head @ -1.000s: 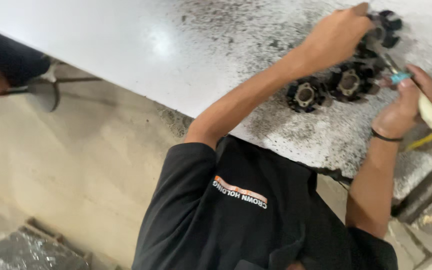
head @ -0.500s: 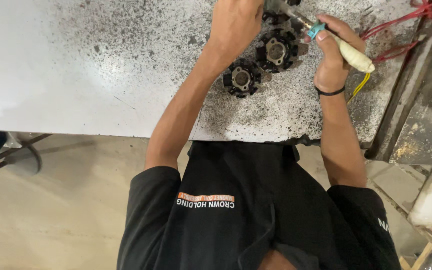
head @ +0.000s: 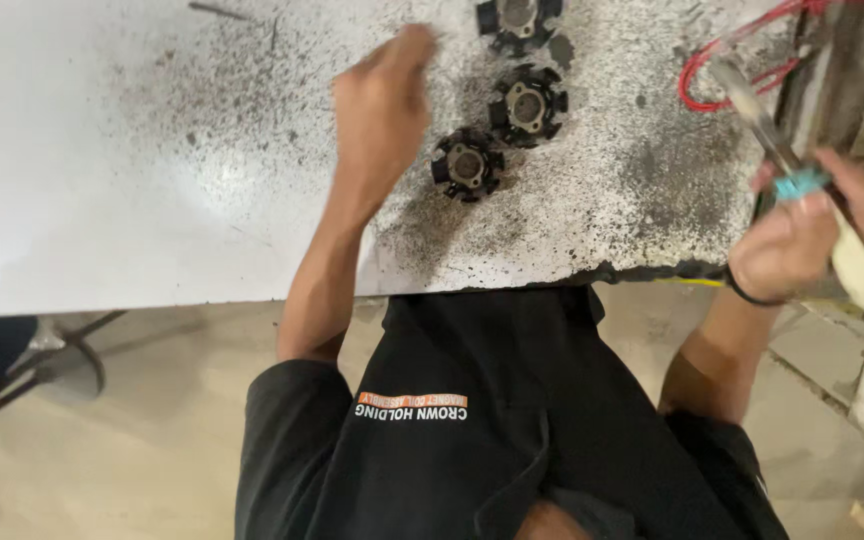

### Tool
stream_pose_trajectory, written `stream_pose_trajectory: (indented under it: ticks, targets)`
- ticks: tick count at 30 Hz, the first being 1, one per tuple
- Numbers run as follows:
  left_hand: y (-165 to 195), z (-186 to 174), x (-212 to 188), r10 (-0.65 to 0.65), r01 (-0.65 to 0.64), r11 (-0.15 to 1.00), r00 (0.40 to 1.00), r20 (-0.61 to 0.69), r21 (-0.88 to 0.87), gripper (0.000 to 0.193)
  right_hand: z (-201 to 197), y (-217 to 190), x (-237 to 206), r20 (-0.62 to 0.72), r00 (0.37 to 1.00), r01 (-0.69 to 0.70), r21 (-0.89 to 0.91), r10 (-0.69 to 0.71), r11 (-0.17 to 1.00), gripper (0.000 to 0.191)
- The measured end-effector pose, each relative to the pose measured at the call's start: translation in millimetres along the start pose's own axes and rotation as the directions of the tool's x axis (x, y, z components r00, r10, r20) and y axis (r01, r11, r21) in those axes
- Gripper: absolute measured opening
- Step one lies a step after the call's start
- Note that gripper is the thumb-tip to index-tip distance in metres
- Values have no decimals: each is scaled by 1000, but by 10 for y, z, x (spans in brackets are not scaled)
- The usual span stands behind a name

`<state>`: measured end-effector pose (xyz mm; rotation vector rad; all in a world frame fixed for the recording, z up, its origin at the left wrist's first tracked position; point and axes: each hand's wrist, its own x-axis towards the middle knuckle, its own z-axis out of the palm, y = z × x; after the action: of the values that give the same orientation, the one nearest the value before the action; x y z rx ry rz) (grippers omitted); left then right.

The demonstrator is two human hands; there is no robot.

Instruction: The person handles black plastic fan rotor parts on a workbench, uses a screwdriver-like tool on a rotor hub, places rotors into a molded tray, and arranges small black blade pieces into rows on the bench. They then use a heated handheld tool to work on the arranged rows of parts.

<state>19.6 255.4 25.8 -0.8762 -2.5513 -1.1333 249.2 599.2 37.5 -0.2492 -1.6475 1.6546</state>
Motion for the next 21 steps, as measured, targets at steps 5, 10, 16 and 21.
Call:
stream_pose_trajectory:
  ticks: [5,10,16,21]
  targets:
    - [-341,-764,-554,-230,230,973,955,-187,-19,20,-963,-206,-989,-505,848,-164,33,158,986,39]
    - [-467,-558,-898,-301,287,928,953,23,237,14,-1220,-1,-1084,-585,608,-100,614,537,783,36]
    - [-459,-454,-1066,-185,193,958,981,-55,214,6,-888,-189,-350,-163,793,-400,588,587,703,35]
    - [-382,-392,-1150,-246,251,930,968,-53,270,6,-1206,-355,1125,-204,973,15,-431,-113,902,14]
